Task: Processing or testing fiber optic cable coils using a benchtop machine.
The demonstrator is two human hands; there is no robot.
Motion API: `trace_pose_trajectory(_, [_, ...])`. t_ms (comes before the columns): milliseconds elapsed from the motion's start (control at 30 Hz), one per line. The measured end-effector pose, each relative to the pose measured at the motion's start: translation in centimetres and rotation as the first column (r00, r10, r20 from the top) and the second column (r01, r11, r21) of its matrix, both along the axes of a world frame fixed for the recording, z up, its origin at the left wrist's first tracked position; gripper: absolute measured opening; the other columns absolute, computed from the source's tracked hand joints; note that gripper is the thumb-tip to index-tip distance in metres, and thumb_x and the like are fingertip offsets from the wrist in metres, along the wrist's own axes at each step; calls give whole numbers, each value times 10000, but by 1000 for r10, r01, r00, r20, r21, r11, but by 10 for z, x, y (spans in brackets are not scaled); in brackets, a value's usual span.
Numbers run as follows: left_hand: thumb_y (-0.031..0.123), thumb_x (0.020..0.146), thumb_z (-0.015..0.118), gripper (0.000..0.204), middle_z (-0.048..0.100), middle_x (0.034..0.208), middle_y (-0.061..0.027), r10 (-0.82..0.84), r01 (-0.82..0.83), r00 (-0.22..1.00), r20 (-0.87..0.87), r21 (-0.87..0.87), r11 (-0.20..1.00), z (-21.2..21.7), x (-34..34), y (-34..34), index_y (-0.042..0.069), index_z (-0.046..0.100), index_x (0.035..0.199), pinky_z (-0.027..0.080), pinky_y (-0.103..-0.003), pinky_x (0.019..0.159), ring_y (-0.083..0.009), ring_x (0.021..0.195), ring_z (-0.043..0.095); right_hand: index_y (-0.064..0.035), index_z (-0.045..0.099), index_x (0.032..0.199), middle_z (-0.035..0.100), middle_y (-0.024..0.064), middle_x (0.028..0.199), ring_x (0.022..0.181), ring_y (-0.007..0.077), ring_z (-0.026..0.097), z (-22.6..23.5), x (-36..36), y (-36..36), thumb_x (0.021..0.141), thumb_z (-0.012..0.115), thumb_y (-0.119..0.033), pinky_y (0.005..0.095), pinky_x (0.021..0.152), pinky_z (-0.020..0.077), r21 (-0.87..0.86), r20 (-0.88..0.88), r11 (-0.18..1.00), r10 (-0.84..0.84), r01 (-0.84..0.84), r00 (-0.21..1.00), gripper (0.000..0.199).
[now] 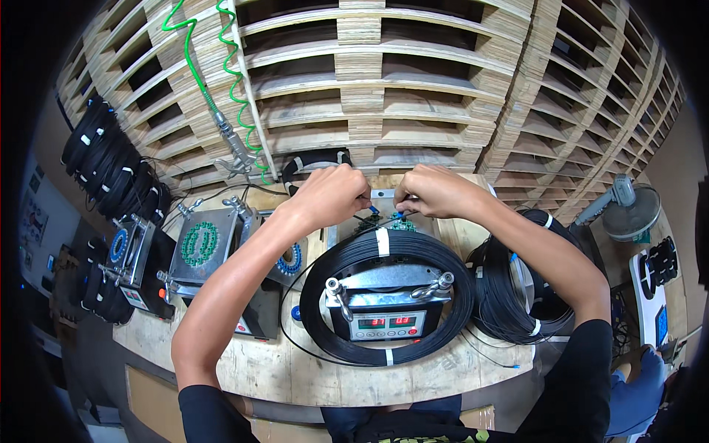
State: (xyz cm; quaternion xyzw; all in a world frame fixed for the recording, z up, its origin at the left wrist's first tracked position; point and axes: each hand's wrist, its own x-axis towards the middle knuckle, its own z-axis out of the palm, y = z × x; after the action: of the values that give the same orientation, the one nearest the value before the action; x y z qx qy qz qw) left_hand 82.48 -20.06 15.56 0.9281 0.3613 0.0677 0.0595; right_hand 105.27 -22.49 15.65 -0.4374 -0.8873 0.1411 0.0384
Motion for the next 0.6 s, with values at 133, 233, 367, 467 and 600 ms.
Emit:
trace_pose_trajectory(133, [170, 844, 737, 164, 741, 922, -153, 7, -7, 1000, -4, -11, 1000, 3, 2, 0, 73, 793, 964, 561, -438, 751, -348, 868, 706, -48, 772, 1003, 752, 162, 916, 850, 339, 714, -4, 2, 1, 868, 736, -109, 430, 752, 538, 46, -55, 999, -13, 15, 998, 153])
trace_pose_trajectory(233, [148, 838, 735, 159, 740, 922, -157, 18, -17, 1000, 0, -21, 1000, 4, 2, -4, 66, 792, 961, 561, -440, 757, -351, 875, 703, -49, 762, 1018, 755, 152, 965, 925, 335, 704, -10, 1, 1, 864, 739, -97, 429, 805, 524, 23, -77, 1000, -20, 21, 997, 163])
trace_pose_trajectory(367, [135, 835, 732, 156, 740, 921, -159, 11, -11, 1000, 22, -31, 999, 0, -1, -5, 61, 792, 958, 560, -438, 764, -351, 879, 703, -45, 737, 1002, 741, 154, 1005, 996, 322, 694, -13, -1, 2, 857, 747, -82, 422, 832, 531, 8, -38, 1000, 4, -4, 999, 150])
trace_pose_trajectory(467, [132, 827, 735, 160, 740, 922, -159, 28, -26, 998, 49, -45, 999, -6, -6, -4, 55, 791, 956, 559, -434, 770, -351, 881, 704, -19, 720, 941, 713, 153, 883, 948, 342, 680, -9, -10, -4, 809, 750, -27, 447, 793, 511, 24, -43, 1000, 15, -14, 999, 136])
trace_pose_trajectory(600, [133, 822, 739, 164, 741, 918, -172, 34, -32, 998, 52, -42, 999, 0, -4, -7, 52, 790, 956, 559, -432, 783, -358, 877, 706, 7, 696, 903, 690, 165, 850, 905, 356, 679, -6, -11, -3, 743, 715, 54, 450, 770, 516, 154, 53, 977, 140, -146, 989, 168])
